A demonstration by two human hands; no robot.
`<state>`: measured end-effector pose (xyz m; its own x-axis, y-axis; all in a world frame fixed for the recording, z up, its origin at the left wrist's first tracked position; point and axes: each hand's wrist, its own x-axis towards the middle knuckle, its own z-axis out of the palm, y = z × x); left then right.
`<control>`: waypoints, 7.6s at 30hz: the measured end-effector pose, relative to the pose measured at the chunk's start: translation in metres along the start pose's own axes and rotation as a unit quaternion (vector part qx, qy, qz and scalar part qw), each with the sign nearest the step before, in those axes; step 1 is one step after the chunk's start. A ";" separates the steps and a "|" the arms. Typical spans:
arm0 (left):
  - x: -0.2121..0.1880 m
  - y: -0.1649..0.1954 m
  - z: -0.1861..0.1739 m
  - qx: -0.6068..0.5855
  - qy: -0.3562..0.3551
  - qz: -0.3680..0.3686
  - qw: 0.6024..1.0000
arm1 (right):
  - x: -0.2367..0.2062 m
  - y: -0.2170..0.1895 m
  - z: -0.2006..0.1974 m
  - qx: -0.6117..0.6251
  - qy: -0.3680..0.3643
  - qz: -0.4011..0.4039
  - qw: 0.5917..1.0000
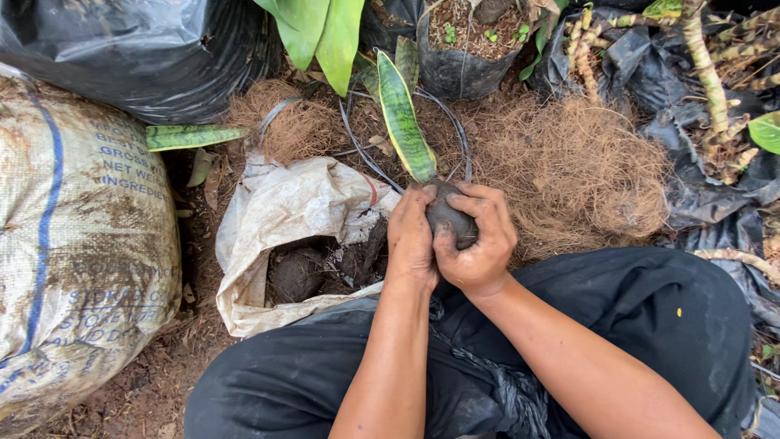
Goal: The person sits on the ground and kneads a ball of soil with both hands, rotating and pressing it to shape a round ball, then places the finished ball into a white sack holding other soil balls. They then grab a handful of dry coconut coir fiber and work it around the soil ball.
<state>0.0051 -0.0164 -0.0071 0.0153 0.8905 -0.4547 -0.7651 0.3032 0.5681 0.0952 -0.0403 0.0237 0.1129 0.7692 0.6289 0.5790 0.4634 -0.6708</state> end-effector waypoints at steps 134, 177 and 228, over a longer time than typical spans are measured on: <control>-0.029 0.001 0.037 0.507 0.204 0.461 0.699 | -0.008 0.097 0.026 0.555 -0.188 0.576 0.570; 0.012 0.006 0.009 0.237 0.090 0.005 0.967 | -0.001 0.019 0.008 0.040 -0.026 0.051 0.998; -0.010 0.014 0.021 0.449 0.243 0.368 0.777 | -0.007 0.082 0.029 0.542 -0.207 0.591 0.561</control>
<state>0.0077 -0.0145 0.0195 -0.6248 0.7681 0.1399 0.3109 0.0804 0.9470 0.1181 0.0048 -0.0473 -0.4257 0.7534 -0.5011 -0.5582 -0.6545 -0.5099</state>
